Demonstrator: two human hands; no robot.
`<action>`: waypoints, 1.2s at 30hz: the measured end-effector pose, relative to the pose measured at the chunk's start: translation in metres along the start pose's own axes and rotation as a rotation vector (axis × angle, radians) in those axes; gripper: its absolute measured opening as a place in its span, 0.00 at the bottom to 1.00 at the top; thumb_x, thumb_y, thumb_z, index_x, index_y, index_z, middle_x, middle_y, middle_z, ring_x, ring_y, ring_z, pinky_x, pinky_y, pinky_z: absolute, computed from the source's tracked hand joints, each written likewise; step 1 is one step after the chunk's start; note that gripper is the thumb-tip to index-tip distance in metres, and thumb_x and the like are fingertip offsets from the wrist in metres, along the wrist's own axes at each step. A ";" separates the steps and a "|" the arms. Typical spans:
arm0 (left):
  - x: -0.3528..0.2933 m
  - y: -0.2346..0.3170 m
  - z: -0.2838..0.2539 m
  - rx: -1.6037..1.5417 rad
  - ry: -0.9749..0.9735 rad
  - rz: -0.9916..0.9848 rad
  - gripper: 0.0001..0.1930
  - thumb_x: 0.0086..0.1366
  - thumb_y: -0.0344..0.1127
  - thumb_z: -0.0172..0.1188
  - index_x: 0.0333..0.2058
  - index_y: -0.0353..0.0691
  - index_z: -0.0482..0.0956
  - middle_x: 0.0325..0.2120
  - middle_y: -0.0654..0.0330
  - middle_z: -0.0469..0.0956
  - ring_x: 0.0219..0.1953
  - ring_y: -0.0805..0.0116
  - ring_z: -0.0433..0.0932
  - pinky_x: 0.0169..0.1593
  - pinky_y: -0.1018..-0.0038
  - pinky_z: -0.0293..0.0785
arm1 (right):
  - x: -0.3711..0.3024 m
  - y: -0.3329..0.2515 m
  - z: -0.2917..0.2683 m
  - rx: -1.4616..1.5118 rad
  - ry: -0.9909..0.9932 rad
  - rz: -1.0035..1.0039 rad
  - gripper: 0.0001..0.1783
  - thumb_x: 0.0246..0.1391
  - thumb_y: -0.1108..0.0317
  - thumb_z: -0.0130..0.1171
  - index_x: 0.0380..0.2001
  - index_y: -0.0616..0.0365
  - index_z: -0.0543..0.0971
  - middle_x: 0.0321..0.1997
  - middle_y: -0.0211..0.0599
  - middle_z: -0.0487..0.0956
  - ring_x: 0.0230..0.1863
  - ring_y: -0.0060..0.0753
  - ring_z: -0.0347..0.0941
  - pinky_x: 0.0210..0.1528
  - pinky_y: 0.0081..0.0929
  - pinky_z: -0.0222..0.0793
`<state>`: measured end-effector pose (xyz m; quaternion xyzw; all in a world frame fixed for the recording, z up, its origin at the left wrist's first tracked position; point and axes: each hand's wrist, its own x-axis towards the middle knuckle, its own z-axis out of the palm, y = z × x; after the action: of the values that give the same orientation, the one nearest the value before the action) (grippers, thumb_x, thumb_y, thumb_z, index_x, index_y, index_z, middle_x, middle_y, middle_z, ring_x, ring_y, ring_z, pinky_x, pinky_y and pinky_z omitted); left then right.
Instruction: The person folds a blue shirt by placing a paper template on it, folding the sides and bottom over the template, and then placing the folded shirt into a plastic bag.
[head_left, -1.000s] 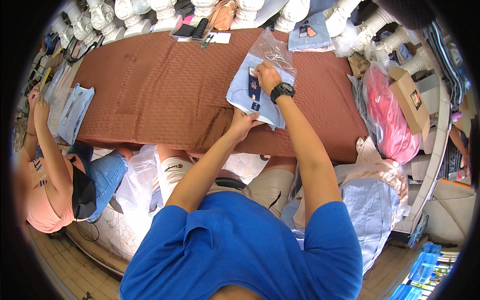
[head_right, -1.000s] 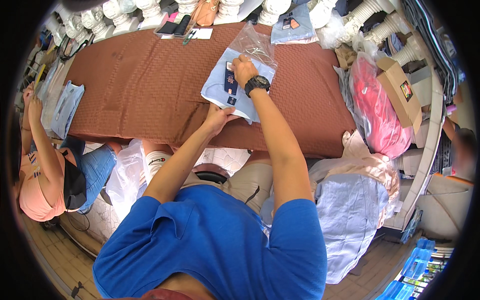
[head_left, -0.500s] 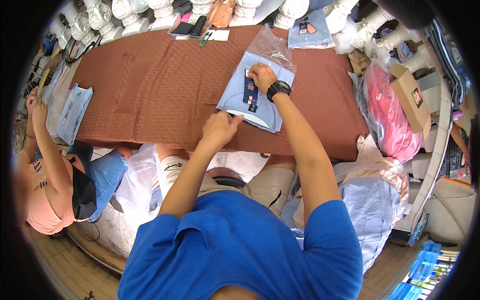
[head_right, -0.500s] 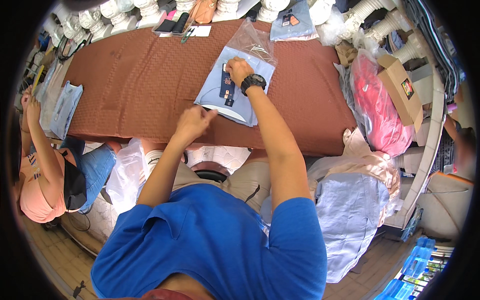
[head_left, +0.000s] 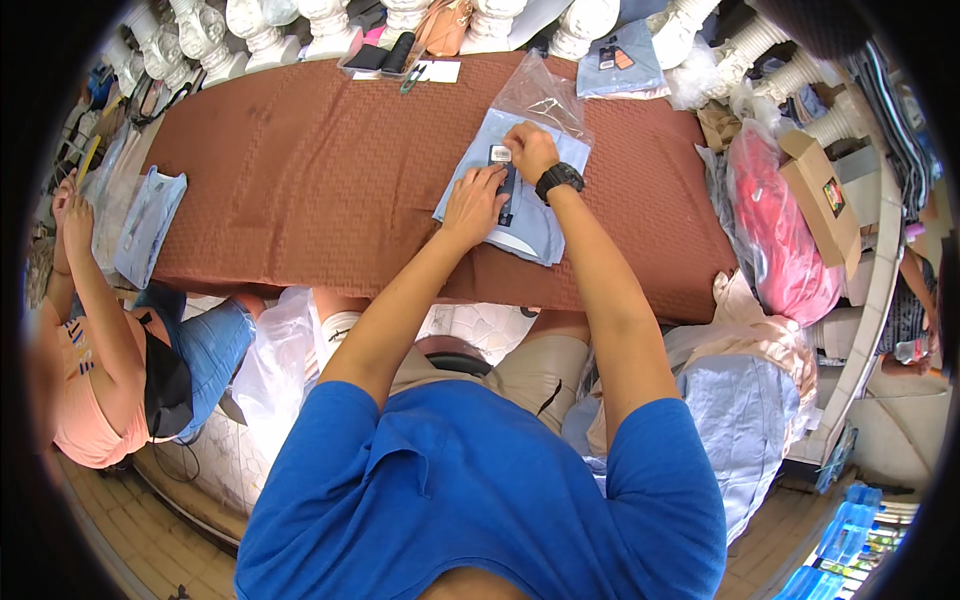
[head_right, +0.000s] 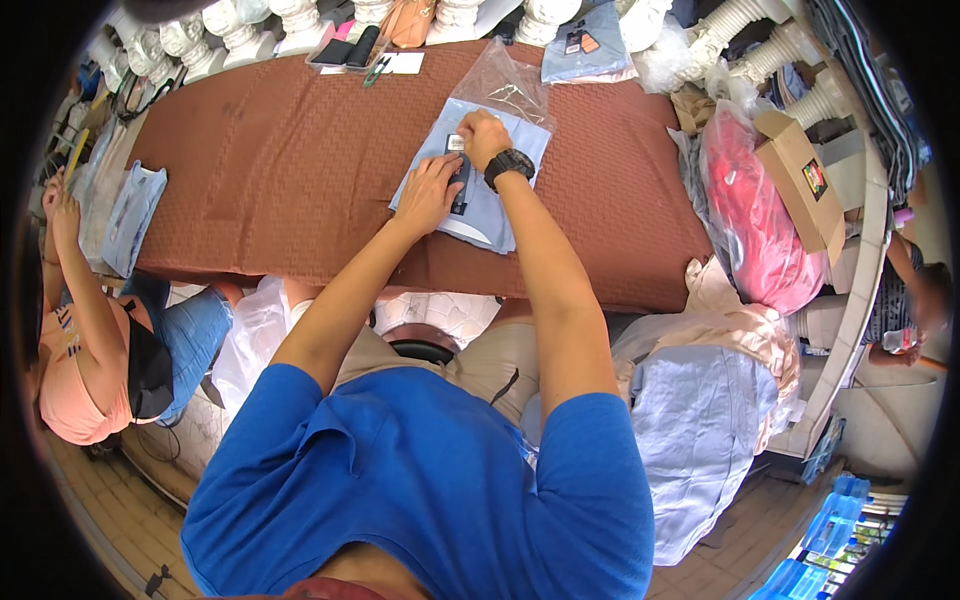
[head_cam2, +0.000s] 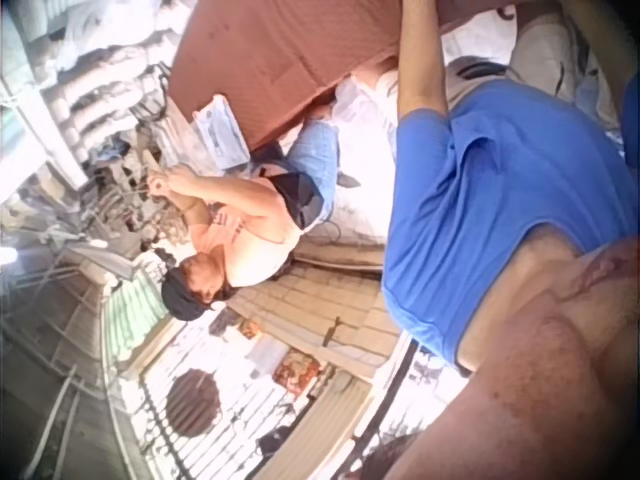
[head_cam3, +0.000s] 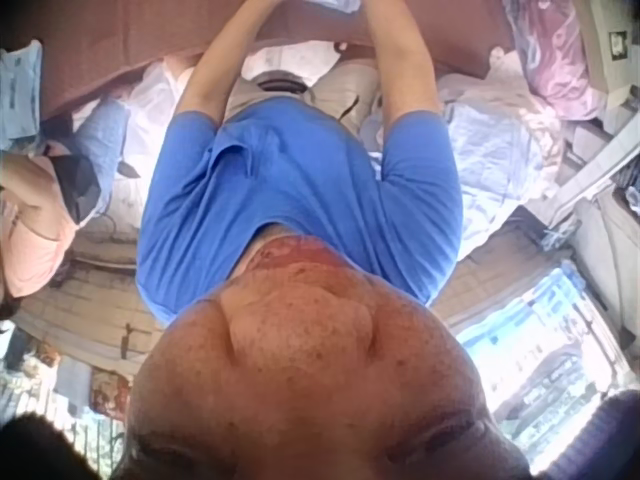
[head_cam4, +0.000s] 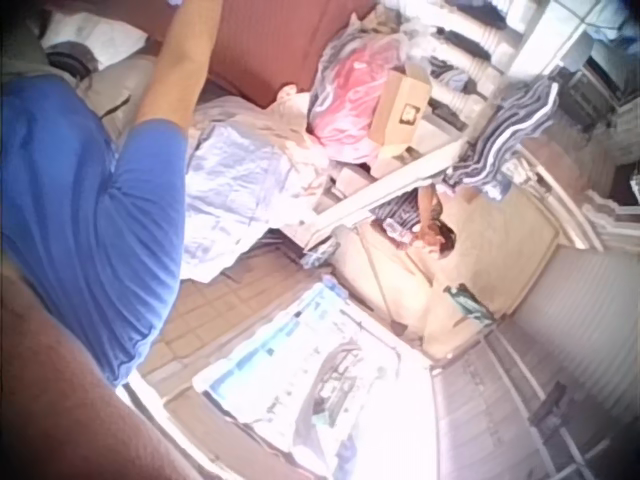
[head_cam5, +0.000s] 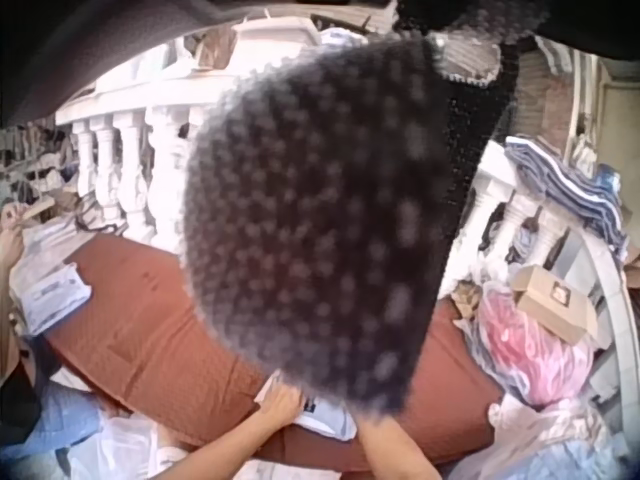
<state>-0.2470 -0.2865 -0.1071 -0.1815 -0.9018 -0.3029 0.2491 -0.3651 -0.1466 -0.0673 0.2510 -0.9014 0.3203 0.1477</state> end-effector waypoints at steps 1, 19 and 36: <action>-0.001 -0.002 0.000 -0.012 0.004 -0.002 0.20 0.61 0.36 0.62 0.51 0.35 0.76 0.56 0.60 0.72 0.55 0.55 0.69 0.55 0.61 0.68 | 0.002 -0.003 -0.002 0.018 0.047 -0.006 0.05 0.52 0.68 0.63 0.29 0.56 0.83 0.35 0.41 0.82 0.39 0.46 0.79 0.41 0.39 0.73; -0.010 -0.029 -0.065 -0.109 -0.476 -0.736 0.32 0.56 0.45 0.71 0.51 0.27 0.70 0.49 0.39 0.75 0.54 0.44 0.75 0.55 0.58 0.73 | -0.014 -0.019 -0.024 -0.167 -0.121 0.069 0.07 0.54 0.65 0.63 0.36 0.53 0.82 0.39 0.43 0.78 0.45 0.50 0.76 0.47 0.43 0.73; -0.021 0.015 -0.043 -1.259 -0.032 -1.196 0.25 0.61 0.41 0.66 0.56 0.45 0.71 0.49 0.58 0.75 0.51 0.64 0.72 0.54 0.57 0.69 | -0.021 -0.027 -0.031 -0.304 -0.035 0.006 0.08 0.59 0.66 0.52 0.37 0.50 0.81 0.39 0.43 0.81 0.42 0.53 0.78 0.42 0.48 0.75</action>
<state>-0.2079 -0.3066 -0.0820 0.2145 -0.5139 -0.8231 -0.1111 -0.3294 -0.1368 -0.0399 0.2285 -0.9428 0.1761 0.1671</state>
